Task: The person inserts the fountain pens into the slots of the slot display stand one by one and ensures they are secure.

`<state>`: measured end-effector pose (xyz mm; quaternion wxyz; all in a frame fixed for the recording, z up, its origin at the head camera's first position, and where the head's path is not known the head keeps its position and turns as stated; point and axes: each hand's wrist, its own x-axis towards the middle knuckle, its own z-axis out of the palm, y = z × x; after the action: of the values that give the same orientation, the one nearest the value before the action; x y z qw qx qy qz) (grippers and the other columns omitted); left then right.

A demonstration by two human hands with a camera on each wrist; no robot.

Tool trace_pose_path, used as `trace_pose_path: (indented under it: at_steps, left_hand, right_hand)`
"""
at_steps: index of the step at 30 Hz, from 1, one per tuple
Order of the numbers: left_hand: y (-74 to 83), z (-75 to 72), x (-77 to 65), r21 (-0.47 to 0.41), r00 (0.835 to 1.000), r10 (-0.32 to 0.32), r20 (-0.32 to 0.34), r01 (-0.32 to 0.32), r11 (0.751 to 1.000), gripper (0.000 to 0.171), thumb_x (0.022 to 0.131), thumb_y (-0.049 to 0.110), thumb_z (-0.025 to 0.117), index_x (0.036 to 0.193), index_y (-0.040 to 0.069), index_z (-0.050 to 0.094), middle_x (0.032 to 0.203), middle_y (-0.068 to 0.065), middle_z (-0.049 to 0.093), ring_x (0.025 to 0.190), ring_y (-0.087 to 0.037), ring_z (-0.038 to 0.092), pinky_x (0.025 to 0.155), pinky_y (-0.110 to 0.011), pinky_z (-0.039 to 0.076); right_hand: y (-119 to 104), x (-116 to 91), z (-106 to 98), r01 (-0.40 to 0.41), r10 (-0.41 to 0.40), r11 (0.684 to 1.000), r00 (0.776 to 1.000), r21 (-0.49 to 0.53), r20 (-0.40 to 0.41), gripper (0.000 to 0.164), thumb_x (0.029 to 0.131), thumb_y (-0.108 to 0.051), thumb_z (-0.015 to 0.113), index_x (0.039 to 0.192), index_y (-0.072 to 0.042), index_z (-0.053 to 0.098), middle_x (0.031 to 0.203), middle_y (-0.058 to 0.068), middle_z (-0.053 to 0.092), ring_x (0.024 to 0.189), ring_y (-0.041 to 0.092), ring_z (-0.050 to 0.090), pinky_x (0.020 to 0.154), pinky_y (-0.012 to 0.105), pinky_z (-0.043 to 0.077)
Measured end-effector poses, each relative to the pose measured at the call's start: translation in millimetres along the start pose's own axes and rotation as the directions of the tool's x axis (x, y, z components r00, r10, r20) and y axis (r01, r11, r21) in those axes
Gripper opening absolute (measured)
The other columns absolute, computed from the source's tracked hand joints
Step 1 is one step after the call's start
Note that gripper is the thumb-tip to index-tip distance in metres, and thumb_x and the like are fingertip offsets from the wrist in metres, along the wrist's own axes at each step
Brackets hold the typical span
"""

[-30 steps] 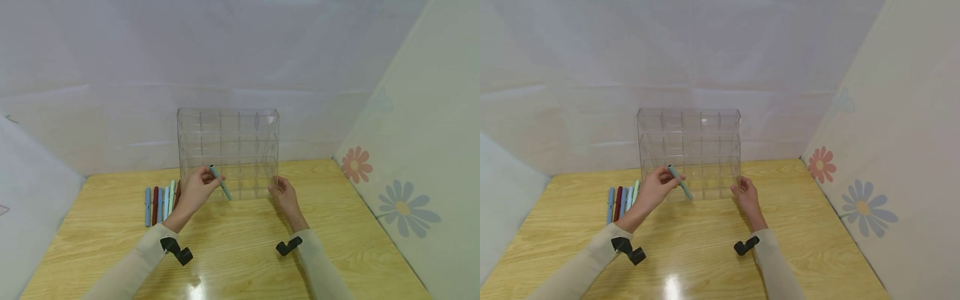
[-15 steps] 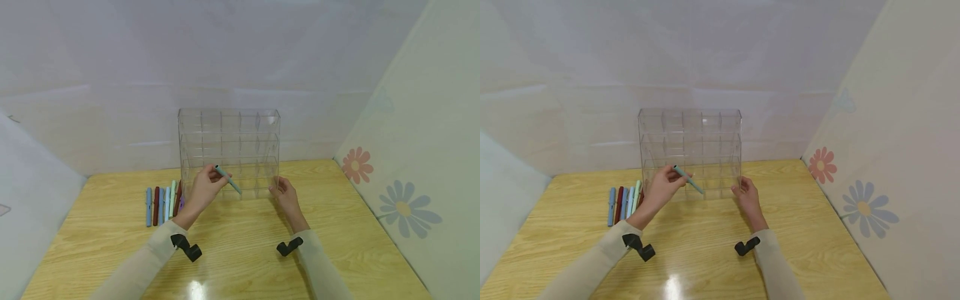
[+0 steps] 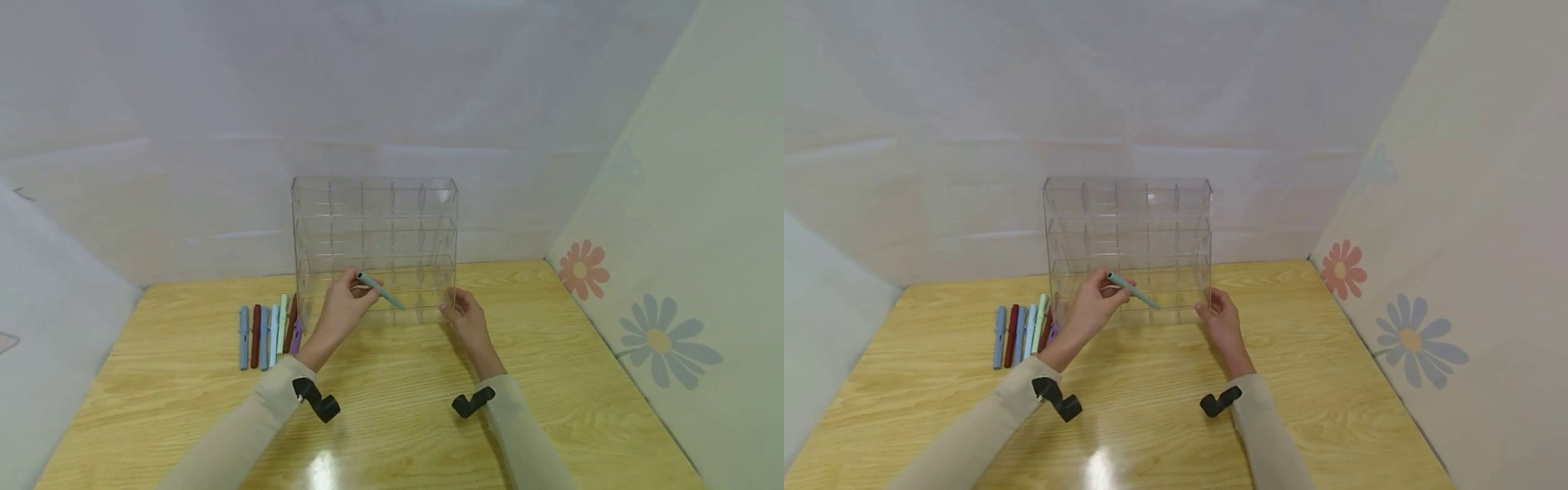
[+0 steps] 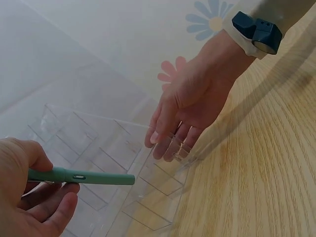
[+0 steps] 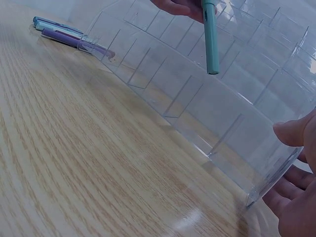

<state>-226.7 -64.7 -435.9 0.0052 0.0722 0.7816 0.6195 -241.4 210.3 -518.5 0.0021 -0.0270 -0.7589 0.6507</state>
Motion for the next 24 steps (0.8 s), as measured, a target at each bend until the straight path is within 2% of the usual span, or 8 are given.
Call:
trace_pose_path:
  at_steps: [3, 6, 11, 14, 18, 24]
  left_hand:
    - [0.1, 3.9, 1.4, 0.011, 1.0, -0.009, -0.001, 0.009, 1.0, 0.018, 0.105, 0.02, 0.069, 0.116, 0.008, 0.062, 0.134, -0.014, 0.073, 0.118, -0.03, 0.075, 0.082, -0.03, 0.053]
    - [-0.1, 7.3, 3.3, 0.009, 1.0, -0.014, -0.008, 0.014, 1.0, 0.019, 0.104, 0.02, 0.069, 0.118, 0.009, 0.062, 0.134, -0.014, 0.072, 0.119, -0.029, 0.075, 0.082, -0.03, 0.054]
    - [-1.1, 13.6, 6.6, -0.02, 1.0, 0.002, -0.015, -0.003, 1.0, 0.019, 0.103, 0.015, 0.07, 0.118, 0.007, 0.061, 0.127, -0.018, 0.073, 0.116, -0.032, 0.076, 0.076, -0.029, 0.052]
    - [-1.2, 17.0, 8.3, -0.026, 1.0, 0.012, -0.016, -0.012, 1.0, 0.017, 0.103, 0.013, 0.069, 0.116, 0.008, 0.06, 0.125, -0.018, 0.072, 0.117, -0.031, 0.076, 0.078, -0.029, 0.055]
    - [-0.1, 22.0, 10.3, -0.041, 1.0, 0.026, -0.016, -0.027, 0.999, 0.017, 0.103, 0.013, 0.07, 0.116, 0.009, 0.061, 0.124, -0.016, 0.072, 0.116, -0.029, 0.076, 0.086, -0.036, 0.062]
    - [-0.8, 28.3, 13.3, -0.046, 1.0, 0.028, -0.01, -0.028, 0.999, 0.018, 0.104, 0.016, 0.07, 0.119, 0.01, 0.063, 0.123, -0.016, 0.073, 0.113, -0.028, 0.075, 0.081, -0.034, 0.058]
  right_hand:
    - [0.4, -0.4, -1.7, 0.008, -0.008, 1.0, 1.0, 0.002, -0.001, 0.056, 0.106, -0.012, 0.066, 0.156, 0.0, 0.043, 0.166, 0.021, 0.044, 0.154, 0.041, 0.043, 0.126, 0.057, 0.04]
    - [1.2, -0.1, -2.2, 0.009, -0.009, 1.0, 1.0, 0.012, 0.009, 0.057, 0.106, -0.013, 0.066, 0.157, 0.0, 0.043, 0.166, 0.02, 0.044, 0.154, 0.04, 0.043, 0.125, 0.057, 0.04]
    - [0.9, 0.2, -1.4, 0.0, 0.0, 1.0, 1.0, 0.015, 0.007, 0.057, 0.106, -0.013, 0.067, 0.157, -0.002, 0.043, 0.163, 0.02, 0.047, 0.153, 0.04, 0.045, 0.125, 0.055, 0.042]
    - [0.1, -0.7, -0.7, -0.004, 0.004, 1.0, 1.0, 0.006, 0.006, 0.056, 0.106, -0.014, 0.067, 0.156, -0.003, 0.044, 0.163, 0.019, 0.047, 0.154, 0.039, 0.045, 0.124, 0.055, 0.042]
    - [-0.4, -1.6, -1.0, -0.004, 0.004, 1.0, 1.0, 0.001, 0.007, 0.055, 0.107, -0.015, 0.065, 0.157, -0.004, 0.044, 0.164, 0.018, 0.046, 0.155, 0.039, 0.044, 0.124, 0.056, 0.042]
    - [-0.3, -0.3, -1.4, -0.007, 0.007, 1.0, 1.0, 0.012, 0.007, 0.056, 0.107, -0.014, 0.065, 0.157, -0.003, 0.043, 0.166, 0.021, 0.043, 0.156, 0.04, 0.042, 0.125, 0.056, 0.041]
